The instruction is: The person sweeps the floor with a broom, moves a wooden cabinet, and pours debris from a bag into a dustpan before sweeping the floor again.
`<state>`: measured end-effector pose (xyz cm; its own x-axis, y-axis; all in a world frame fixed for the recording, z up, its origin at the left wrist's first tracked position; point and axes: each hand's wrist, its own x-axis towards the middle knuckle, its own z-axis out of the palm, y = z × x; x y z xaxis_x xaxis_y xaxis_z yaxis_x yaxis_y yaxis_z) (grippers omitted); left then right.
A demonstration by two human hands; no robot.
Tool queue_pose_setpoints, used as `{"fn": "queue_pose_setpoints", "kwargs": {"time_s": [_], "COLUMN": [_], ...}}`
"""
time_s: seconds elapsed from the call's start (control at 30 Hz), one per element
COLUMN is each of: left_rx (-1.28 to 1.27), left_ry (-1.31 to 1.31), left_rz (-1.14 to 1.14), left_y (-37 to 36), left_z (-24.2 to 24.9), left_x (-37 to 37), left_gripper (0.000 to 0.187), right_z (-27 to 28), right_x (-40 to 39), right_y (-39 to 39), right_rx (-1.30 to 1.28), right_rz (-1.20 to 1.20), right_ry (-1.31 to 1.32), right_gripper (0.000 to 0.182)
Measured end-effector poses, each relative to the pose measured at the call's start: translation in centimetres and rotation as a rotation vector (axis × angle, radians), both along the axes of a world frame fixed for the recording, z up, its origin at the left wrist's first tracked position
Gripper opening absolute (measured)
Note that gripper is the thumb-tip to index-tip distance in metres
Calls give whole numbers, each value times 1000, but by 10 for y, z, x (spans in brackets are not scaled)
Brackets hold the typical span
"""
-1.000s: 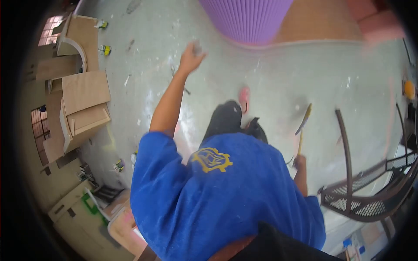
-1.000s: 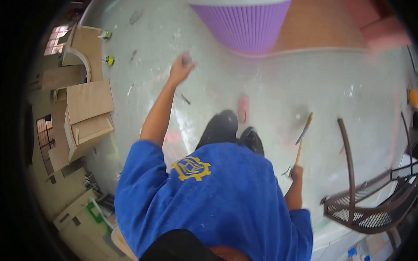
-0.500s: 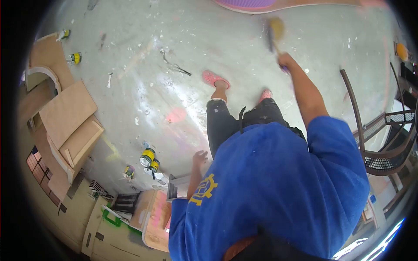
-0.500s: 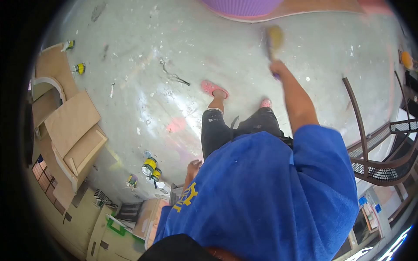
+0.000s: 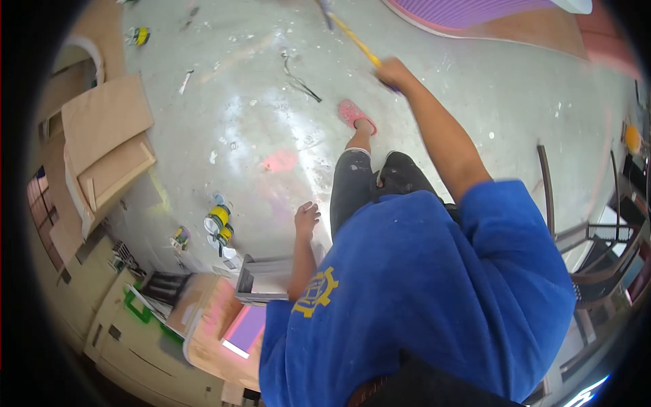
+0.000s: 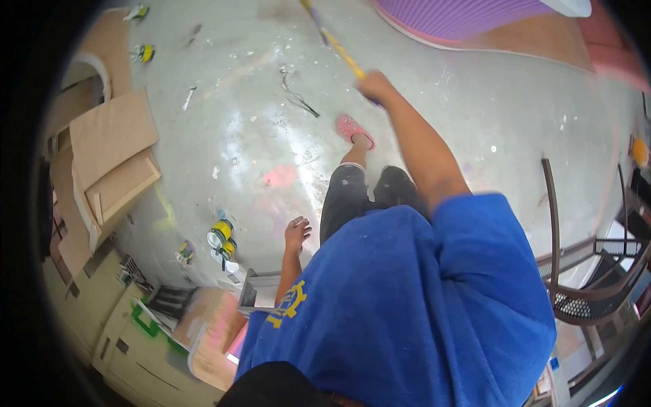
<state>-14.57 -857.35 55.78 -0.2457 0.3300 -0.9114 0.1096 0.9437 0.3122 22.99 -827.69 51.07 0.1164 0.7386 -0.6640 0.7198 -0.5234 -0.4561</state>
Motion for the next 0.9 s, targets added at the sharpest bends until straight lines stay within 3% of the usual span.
{"fn": "queue_pose_setpoints", "kwargs": {"time_s": [0.1, 0.17, 0.23, 0.3, 0.4, 0.43, 0.47, 0.53, 0.57, 0.63, 0.67, 0.7, 0.73, 0.77, 0.8, 0.83, 0.9], "left_rx": [-128, -153, -90, -17, 150, 158, 60, -123, -97, -44, -20, -24, -24, -29, -38, -2, -35], "left_ry": [23, 0, -40, -51, -31, 42, 16, -34, -35, -29, -26, -25, -24, -22, -18, -4, -41], "left_rz": [-138, -251, -298, -305, -528, -594, -521, -362, -332, -291, -268, -253, -232, -212, -192, -176, 31], "left_y": [-52, -71, -86, -95, -105, -114, -113, -91, -91, -81, -75, -66, -57, -51, -44, -44, -31], "left_z": [-8, -13, -24, -32, -54, -70, -61, -31, -36, -41, -41, -43, -46, -49, -51, -60, -61], "left_x": [0, 7, 17, 26, 7, -9, -8, -1, -9, -13, -16, -19, -23, -27, -33, -38, -40], "left_gripper": [42, 42, 39, 34, 32, 31, 31, 30, 30, 30, 30, 29, 28, 27, 26, 29, 31], "right_z": [-2, 41, 80, 89, -15, 18, 11, -16, -32, -3, -29, -8, -5, -7, -34, -29, -63], "right_x": [82, 118, 138, 155, 211, 189, 180, 163, 144, 88, 66, 27, -2, -38, -68, -97, -137], "right_y": [-178, -301, -410, -491, -611, -570, -552, -506, -472, -359, -326, -263, -203, -151, -110, -56, 26], "right_rx": [11, -136, -147, -388, -579, -701, -701, -769, -776, -764, -733, -623, -712, -587, -491, -492, -551], "right_rz": [118, -261, -412, -605, -164, -1011, -1246, -1347, -1256, -949, -1016, -999, -921, -761, -879, -869, -692], "right_ry": [-95, 52, -9, -19, -41, 159, 218, 297, 304, 357, 513, 518, 554, 449, 621, 607, 683], "right_gripper": [32, 36, 37, 30, 19, 8, 20, 21, 24, 34, 34, 34, 34, 30, 24, 18, 16]}}
